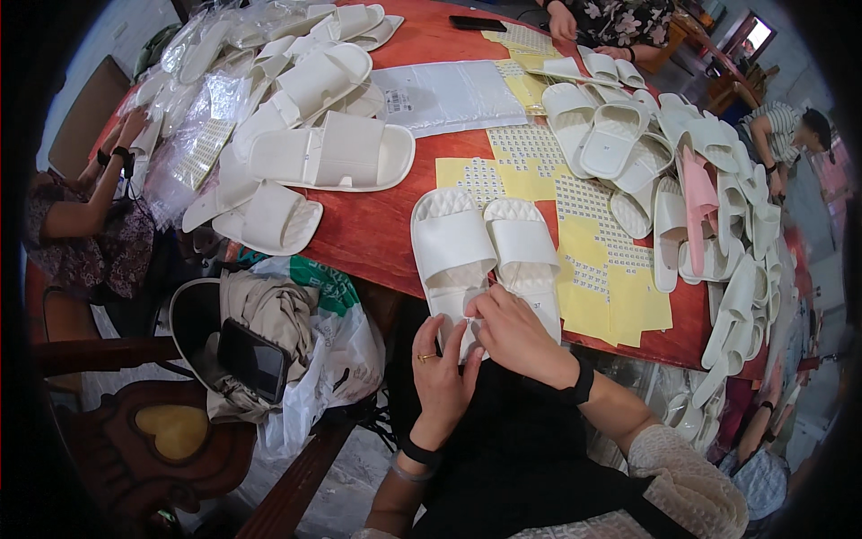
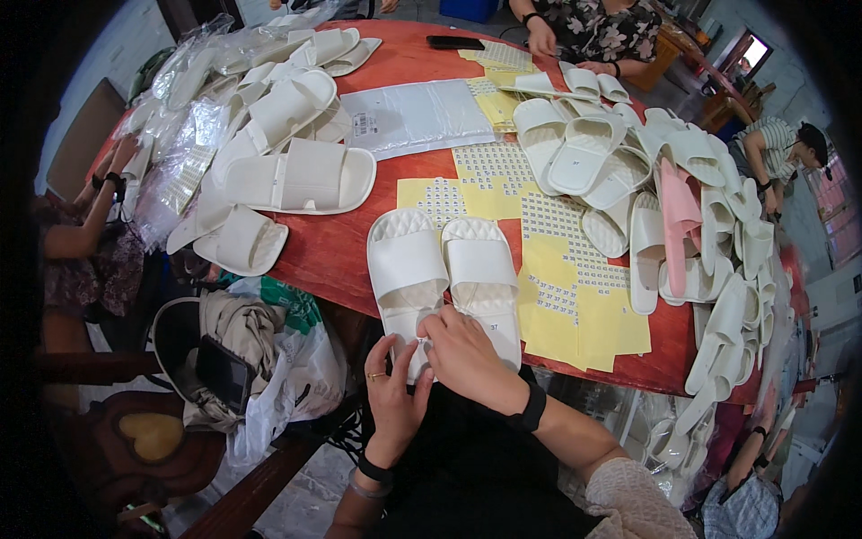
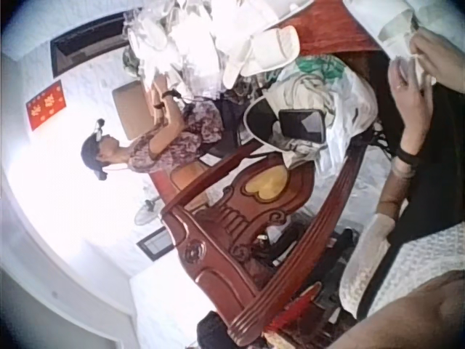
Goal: Applying size labels to white slippers at a communal workstation.
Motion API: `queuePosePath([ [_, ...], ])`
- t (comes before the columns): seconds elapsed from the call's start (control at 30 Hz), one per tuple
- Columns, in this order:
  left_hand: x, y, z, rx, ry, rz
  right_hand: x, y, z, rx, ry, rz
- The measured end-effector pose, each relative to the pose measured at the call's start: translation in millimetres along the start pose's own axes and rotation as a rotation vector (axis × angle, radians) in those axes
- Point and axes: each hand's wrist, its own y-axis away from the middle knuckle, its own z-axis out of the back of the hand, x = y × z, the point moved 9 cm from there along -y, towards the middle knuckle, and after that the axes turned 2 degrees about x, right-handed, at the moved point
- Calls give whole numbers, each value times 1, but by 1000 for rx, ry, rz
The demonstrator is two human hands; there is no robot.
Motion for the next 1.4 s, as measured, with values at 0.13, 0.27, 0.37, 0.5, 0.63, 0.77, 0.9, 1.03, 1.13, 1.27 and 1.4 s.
queuePosePath([
  [0.13,-4,2,-6,46,-122,-52,-1,1,1,-41,2,39],
  [0.27,-9,-2,-9,96,-206,-89,-6,1,2,-50,-31,31],
  [0.37,-8,-3,-11,129,-229,-76,-8,2,6,-102,-65,38],
  [0.5,-7,-1,-15,118,-261,-99,-12,10,10,-64,-222,-8],
  [0.63,-14,-3,-22,174,-340,-109,-17,30,17,-83,-300,-18],
  [0.77,-8,0,-22,207,-414,-117,-13,32,6,-111,-295,68],
  [0.9,-5,1,-24,264,-416,-79,-11,32,3,-52,-359,64],
  [1.03,4,1,-14,123,-32,127,-13,36,24,-137,-444,43],
  [1.13,19,5,-1,-21,13,167,-17,37,41,-277,-250,10],
  [1.27,53,16,-28,59,579,494,-19,17,33,-289,-23,77],
  [1.4,55,17,-40,128,666,446,-20,-11,3,21,-90,4],
])
